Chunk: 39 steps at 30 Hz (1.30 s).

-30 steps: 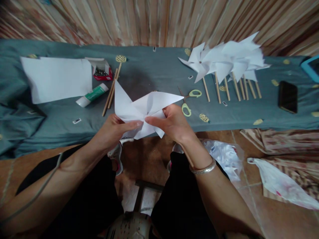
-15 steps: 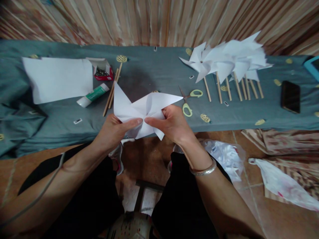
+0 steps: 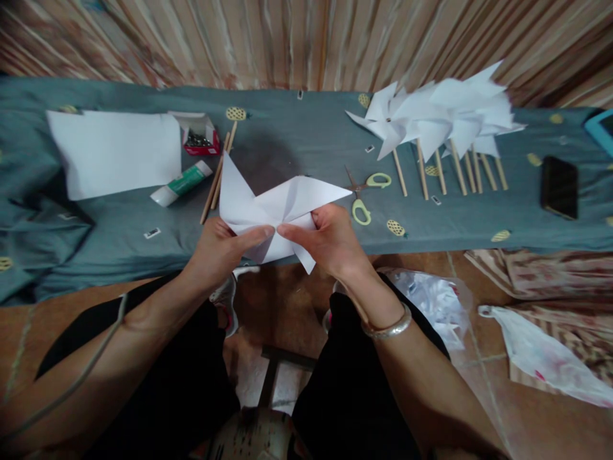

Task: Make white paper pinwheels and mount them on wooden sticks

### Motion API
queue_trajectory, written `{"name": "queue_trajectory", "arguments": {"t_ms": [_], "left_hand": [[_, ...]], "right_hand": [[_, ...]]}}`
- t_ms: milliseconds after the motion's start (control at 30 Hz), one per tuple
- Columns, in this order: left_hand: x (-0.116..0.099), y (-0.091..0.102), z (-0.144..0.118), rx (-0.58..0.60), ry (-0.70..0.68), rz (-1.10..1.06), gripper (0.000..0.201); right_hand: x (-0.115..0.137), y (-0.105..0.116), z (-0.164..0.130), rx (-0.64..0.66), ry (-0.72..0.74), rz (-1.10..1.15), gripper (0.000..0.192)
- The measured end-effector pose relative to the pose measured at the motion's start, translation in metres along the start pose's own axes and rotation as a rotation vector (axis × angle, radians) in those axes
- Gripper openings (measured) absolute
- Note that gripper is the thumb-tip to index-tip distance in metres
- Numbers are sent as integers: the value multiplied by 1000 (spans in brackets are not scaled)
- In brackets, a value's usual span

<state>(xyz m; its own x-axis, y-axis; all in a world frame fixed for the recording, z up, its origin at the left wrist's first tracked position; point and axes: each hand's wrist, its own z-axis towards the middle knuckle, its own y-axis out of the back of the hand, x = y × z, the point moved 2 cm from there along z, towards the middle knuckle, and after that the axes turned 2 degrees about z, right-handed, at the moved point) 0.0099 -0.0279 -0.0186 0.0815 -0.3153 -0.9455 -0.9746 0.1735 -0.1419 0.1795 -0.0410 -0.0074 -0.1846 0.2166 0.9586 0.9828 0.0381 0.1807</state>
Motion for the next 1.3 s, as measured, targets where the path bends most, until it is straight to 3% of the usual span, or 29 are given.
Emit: {"name": "queue_trajectory", "arguments": {"t_ms": [233,400,600,933,1133,1300], "left_hand": [[-3,2,3,-57,-12,-24,33],[-2,0,6,-85,-66,-46,49],[-1,1,8,-113,-84,19,55],[0,-1,8,-124,-22,-5,43],[5,0,9,-98,11,-4,32],[6,0,9,-84,19,-2,37]], "right_hand": [[11,-1,-3,-66,86,-268,23],[18,-8,-6,-134,186,-396,19],[19,-10,-7,-138,209,-373,14],[19,-16,-9,-167,154,-359,11],[12,-17,-11,-205,146,-379,27],[9,-15,-11,-201,131,-359,27]]}}
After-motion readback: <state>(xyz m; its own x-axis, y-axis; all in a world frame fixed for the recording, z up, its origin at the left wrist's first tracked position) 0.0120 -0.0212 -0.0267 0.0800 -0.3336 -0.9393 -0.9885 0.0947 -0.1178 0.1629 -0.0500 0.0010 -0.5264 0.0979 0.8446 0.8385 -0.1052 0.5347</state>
